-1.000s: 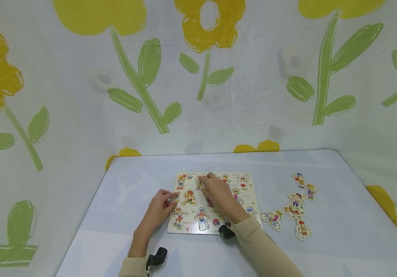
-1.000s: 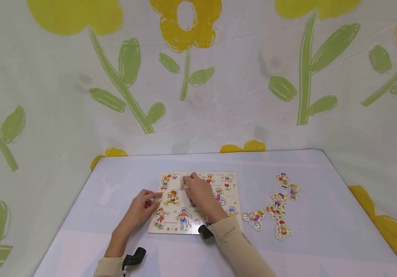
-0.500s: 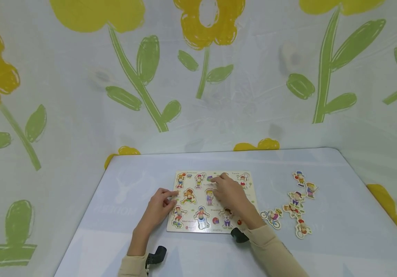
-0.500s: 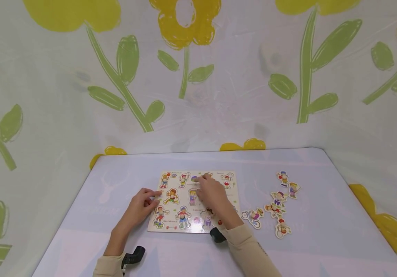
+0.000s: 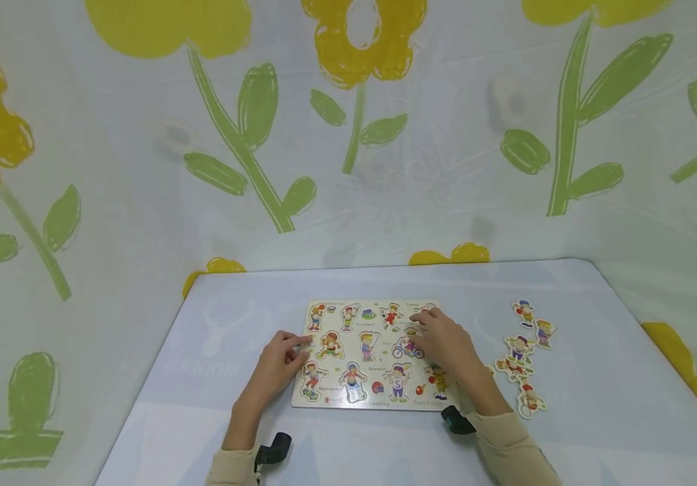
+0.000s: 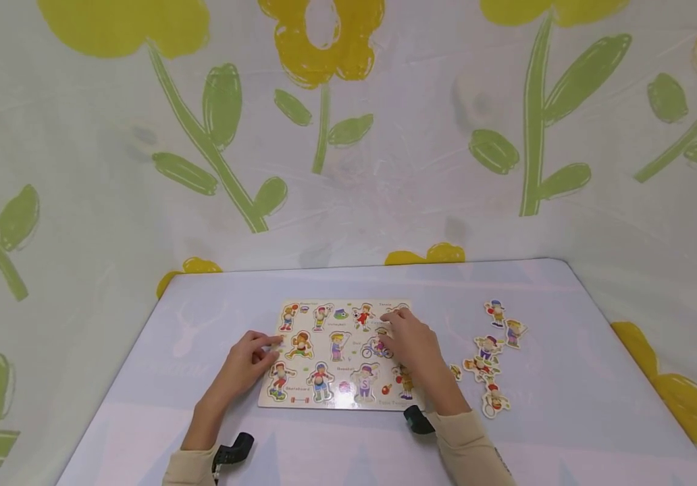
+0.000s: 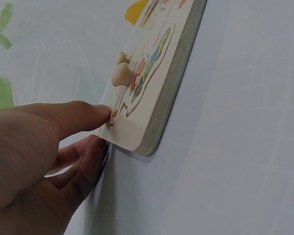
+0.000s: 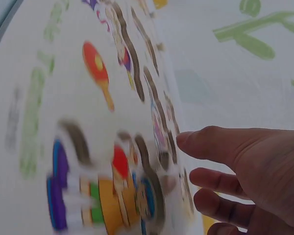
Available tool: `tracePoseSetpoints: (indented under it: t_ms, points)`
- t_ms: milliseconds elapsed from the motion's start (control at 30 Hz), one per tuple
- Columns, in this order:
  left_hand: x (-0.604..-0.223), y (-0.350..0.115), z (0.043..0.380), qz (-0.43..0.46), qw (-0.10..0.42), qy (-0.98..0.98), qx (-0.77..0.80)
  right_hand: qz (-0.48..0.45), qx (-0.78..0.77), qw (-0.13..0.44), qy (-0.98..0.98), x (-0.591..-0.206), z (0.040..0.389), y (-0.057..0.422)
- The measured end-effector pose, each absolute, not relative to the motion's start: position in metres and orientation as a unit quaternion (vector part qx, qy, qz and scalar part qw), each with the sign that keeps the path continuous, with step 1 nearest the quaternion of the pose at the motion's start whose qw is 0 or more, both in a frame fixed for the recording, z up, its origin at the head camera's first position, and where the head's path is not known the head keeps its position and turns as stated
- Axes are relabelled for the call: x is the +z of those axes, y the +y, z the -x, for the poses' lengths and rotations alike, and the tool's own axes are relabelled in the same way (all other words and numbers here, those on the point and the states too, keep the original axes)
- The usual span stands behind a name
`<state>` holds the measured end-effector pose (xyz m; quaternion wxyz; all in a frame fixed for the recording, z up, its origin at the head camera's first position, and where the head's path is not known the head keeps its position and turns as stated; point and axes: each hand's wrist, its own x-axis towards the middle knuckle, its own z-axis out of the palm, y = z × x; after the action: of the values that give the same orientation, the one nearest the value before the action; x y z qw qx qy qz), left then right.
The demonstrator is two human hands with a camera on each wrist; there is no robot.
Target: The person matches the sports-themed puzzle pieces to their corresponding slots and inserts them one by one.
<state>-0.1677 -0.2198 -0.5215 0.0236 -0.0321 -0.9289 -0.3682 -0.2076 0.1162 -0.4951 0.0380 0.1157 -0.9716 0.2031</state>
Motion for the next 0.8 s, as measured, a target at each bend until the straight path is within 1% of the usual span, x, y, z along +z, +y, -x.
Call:
tracePoseSetpoints:
  t_ms: [133, 533, 800]
  points:
    - [-0.523, -0.220, 0.168, 0.032, 0.028, -0.930, -0.365, -0.104, 0.211, 0.030, -0.972, -0.493, 0.206, 0.135]
    - [-0.523, -0.221, 0.167, 0.033, 0.026, -0.928, -0.370, -0.050, 0.198, 0.032, -0.978, -0.489, 0.205, 0.193]
    - [-0.523, -0.220, 0.167, 0.033, 0.025, -0.927, -0.372, -0.045, 0.201, 0.041, -0.978, -0.491, 0.206, 0.223]
